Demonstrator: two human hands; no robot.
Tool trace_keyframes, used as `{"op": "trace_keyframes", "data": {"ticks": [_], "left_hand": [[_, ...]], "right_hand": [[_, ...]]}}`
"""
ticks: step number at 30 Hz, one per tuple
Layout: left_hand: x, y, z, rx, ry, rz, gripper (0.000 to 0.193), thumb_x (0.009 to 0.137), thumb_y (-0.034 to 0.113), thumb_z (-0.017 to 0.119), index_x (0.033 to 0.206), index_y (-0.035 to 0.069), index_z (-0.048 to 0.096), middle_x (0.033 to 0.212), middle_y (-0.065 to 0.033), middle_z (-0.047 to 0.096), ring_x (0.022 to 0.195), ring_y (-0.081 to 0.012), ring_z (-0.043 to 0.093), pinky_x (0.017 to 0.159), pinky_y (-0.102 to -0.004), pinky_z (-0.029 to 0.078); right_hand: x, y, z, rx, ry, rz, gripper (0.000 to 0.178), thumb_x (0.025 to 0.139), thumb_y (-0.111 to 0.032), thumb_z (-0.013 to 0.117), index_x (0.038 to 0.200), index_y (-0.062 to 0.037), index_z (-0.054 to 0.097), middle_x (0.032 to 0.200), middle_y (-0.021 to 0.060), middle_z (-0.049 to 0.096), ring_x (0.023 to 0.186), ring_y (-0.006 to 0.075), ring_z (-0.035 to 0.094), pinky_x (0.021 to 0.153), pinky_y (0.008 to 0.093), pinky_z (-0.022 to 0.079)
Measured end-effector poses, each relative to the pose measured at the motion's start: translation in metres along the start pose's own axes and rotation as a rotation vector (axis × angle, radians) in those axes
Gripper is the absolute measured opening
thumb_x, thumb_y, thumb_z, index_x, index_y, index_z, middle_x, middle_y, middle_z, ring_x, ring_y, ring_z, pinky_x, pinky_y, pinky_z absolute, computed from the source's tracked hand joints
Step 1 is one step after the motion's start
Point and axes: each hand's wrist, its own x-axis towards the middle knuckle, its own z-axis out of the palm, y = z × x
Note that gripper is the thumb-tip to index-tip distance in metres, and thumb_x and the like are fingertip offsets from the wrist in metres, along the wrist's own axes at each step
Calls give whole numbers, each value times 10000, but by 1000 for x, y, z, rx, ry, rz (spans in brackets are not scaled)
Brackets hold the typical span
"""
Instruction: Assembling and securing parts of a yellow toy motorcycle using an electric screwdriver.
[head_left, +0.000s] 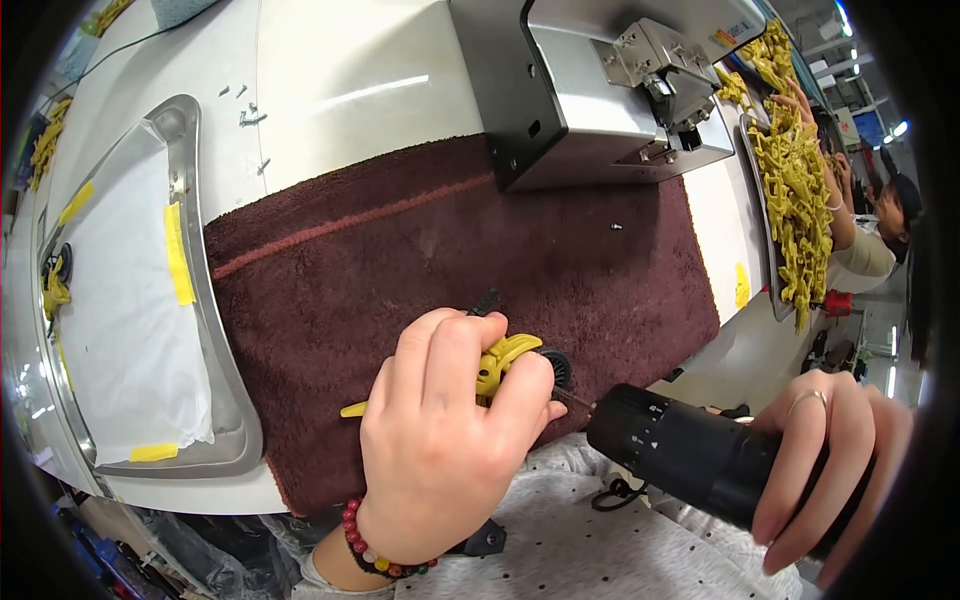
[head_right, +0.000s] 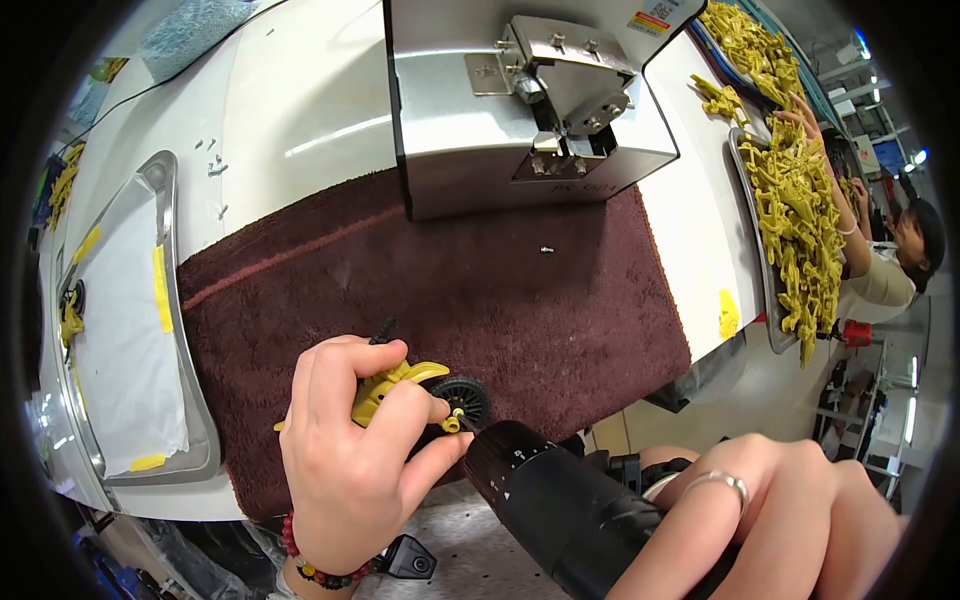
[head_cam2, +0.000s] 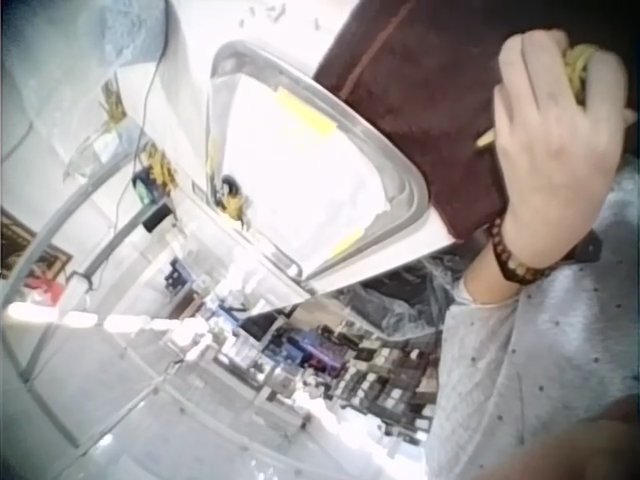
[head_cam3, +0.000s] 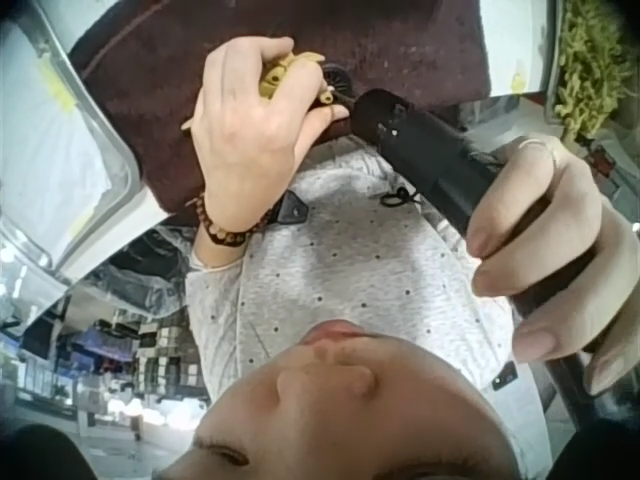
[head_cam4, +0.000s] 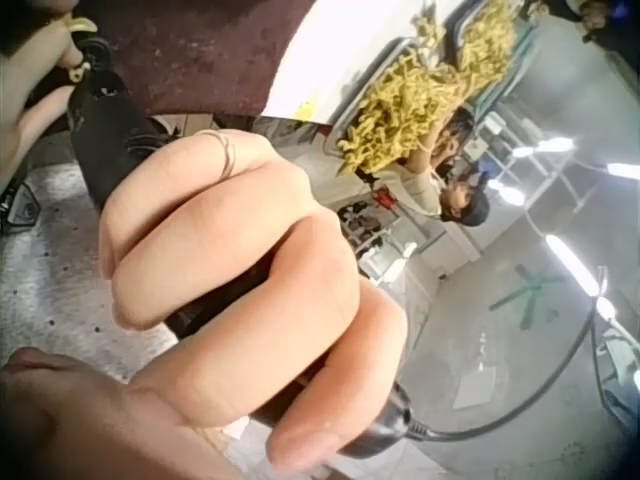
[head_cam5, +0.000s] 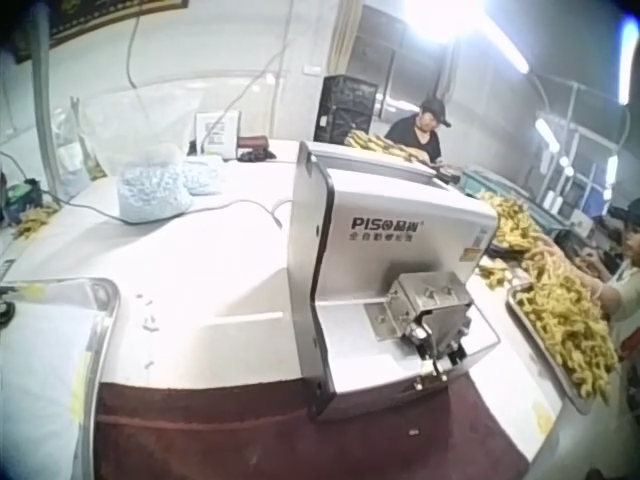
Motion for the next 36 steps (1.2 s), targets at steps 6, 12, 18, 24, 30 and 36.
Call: {"op": "trace_keyframes", "data": {"ticks": [6, 12, 18, 24, 30, 36], "left_hand": [[-6, -7, -1, -6, 12, -27, 303, 537, 149, 826, 746, 88, 615, 995, -116, 522, 919, -316, 561, 673, -407, 491], [-5, -5, 0, -6, 12, -9, 303, 542, 162, 828, 743, 88, 614, 996, -116, 521, 919, -318, 561, 676, -404, 491], [-2, -4, -1, -21, 10, -8, 307, 545, 173, 830, 745, 83, 615, 996, -120, 523, 924, -326, 562, 684, -410, 494], [-4, -4, -1, 3, 16, -21, 317, 539, 188, 834, 744, 80, 619, 998, -124, 528, 923, -329, 561, 686, -415, 494], [-2, -2, -1, -7, 12, -8, 325, 532, 195, 836, 744, 77, 621, 995, -124, 528, 920, -335, 562, 688, -420, 496], [-4, -4, -1, 18, 5, -30, 328, 533, 200, 836, 749, 77, 622, 989, -119, 527, 918, -337, 562, 684, -426, 497]], "right_hand": [[35, 89, 31, 31, -63, 5, 452, 585, 231, 710, 931, -30, 581, 1045, 84, 515, 704, 202, 651, 669, 304, 572], [31, 76, 46, -156, 141, 34, 436, 593, 229, 697, 918, -42, 590, 1006, 75, 557, 691, 183, 650, 661, 290, 567], [32, 69, 46, -151, 149, 15, 380, 594, 205, 708, 851, -53, 601, 958, 71, 585, 621, 182, 660, 600, 261, 571], [31, 84, 55, -99, 234, 6, 369, 575, 164, 747, 839, -44, 594, 918, 62, 593, 621, 182, 667, 573, 256, 576], [42, 84, 71, -247, 342, 105, 146, 885, -175, 643, 966, -102, 547, 832, 25, 622, 627, 174, 590, 591, 344, 501], [42, 67, 54, -161, 164, 184, 222, 740, -46, 707, 906, -78, 562, 814, 27, 607, 618, 167, 620, 580, 317, 539]]}}
